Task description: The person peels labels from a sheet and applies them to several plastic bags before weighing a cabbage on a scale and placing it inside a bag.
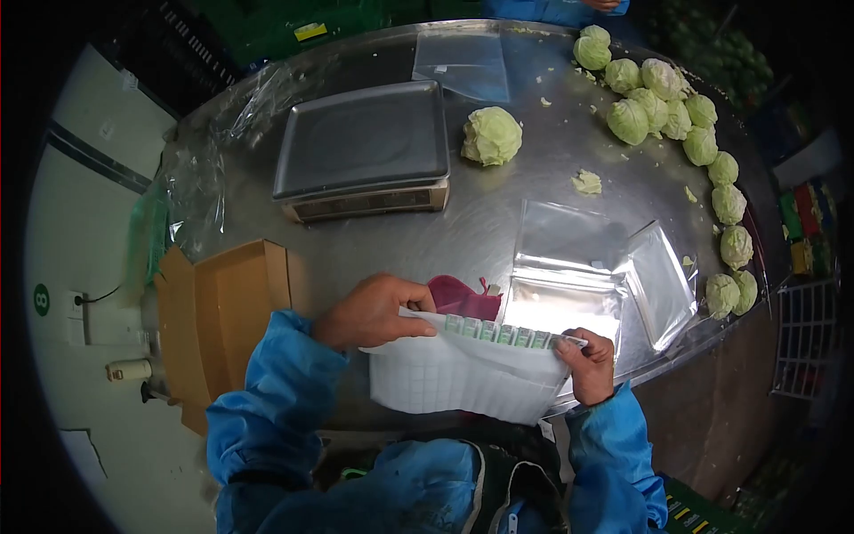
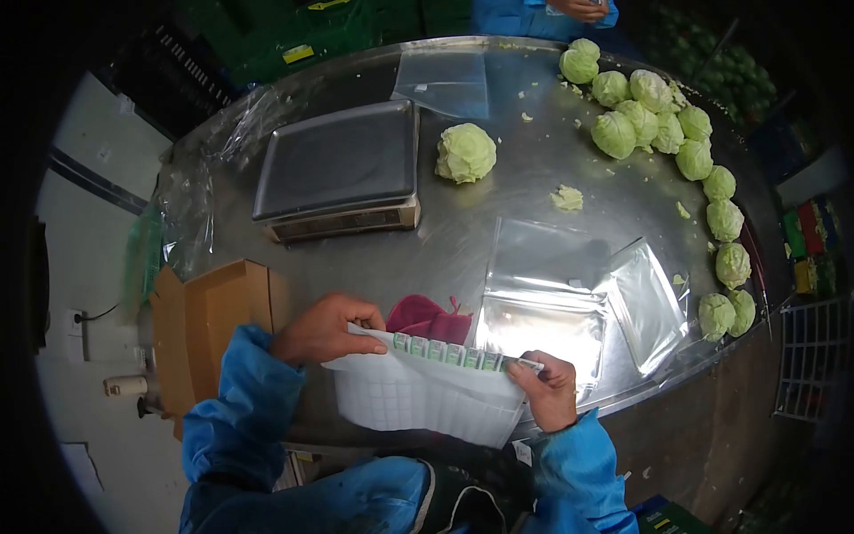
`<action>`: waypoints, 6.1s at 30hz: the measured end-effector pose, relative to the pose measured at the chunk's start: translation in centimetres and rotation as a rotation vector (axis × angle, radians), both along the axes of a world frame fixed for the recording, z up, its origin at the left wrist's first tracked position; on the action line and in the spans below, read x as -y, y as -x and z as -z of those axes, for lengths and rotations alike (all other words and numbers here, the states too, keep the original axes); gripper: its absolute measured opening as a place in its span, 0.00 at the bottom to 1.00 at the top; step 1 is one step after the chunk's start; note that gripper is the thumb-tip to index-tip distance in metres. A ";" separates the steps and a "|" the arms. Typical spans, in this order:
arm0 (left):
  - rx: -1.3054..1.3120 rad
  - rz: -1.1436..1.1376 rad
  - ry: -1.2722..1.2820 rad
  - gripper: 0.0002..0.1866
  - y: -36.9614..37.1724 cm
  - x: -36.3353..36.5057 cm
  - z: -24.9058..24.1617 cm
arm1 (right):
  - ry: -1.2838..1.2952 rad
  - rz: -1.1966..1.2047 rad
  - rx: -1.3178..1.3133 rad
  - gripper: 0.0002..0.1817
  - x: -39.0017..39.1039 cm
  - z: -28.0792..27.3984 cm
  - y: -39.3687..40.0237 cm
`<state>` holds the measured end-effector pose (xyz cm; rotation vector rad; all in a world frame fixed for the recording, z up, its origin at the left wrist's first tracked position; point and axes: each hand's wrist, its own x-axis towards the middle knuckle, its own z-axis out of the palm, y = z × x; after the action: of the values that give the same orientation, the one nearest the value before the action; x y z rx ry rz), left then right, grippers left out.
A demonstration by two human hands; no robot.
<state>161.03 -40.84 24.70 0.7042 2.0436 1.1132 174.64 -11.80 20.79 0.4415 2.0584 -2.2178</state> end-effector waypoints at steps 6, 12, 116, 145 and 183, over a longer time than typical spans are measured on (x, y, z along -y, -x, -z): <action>-0.022 0.031 -0.003 0.09 -0.8 -0.7 -0.4 | -0.466 -0.256 -0.109 0.21 -2.6 -3.3 2.5; -0.225 0.126 0.012 0.10 -1.1 -3.5 -0.3 | -0.668 -0.805 -0.306 0.20 2.8 -6.7 6.6; -0.557 0.138 -0.072 0.10 -3.8 -18.5 17.7 | -0.883 0.265 0.072 0.16 -9.4 15.9 3.9; -0.543 0.309 -0.031 0.14 -2.7 -17.1 18.6 | -1.065 0.186 -0.207 0.16 -13.0 12.7 4.4; 0.059 -0.362 -0.287 0.09 7.7 -21.1 16.1 | 0.509 0.277 0.289 0.09 -5.0 9.3 -1.4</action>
<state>153.33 -19.71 8.57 0.4359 2.0310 1.6373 176.06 -6.79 11.46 0.9632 1.2938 -2.5250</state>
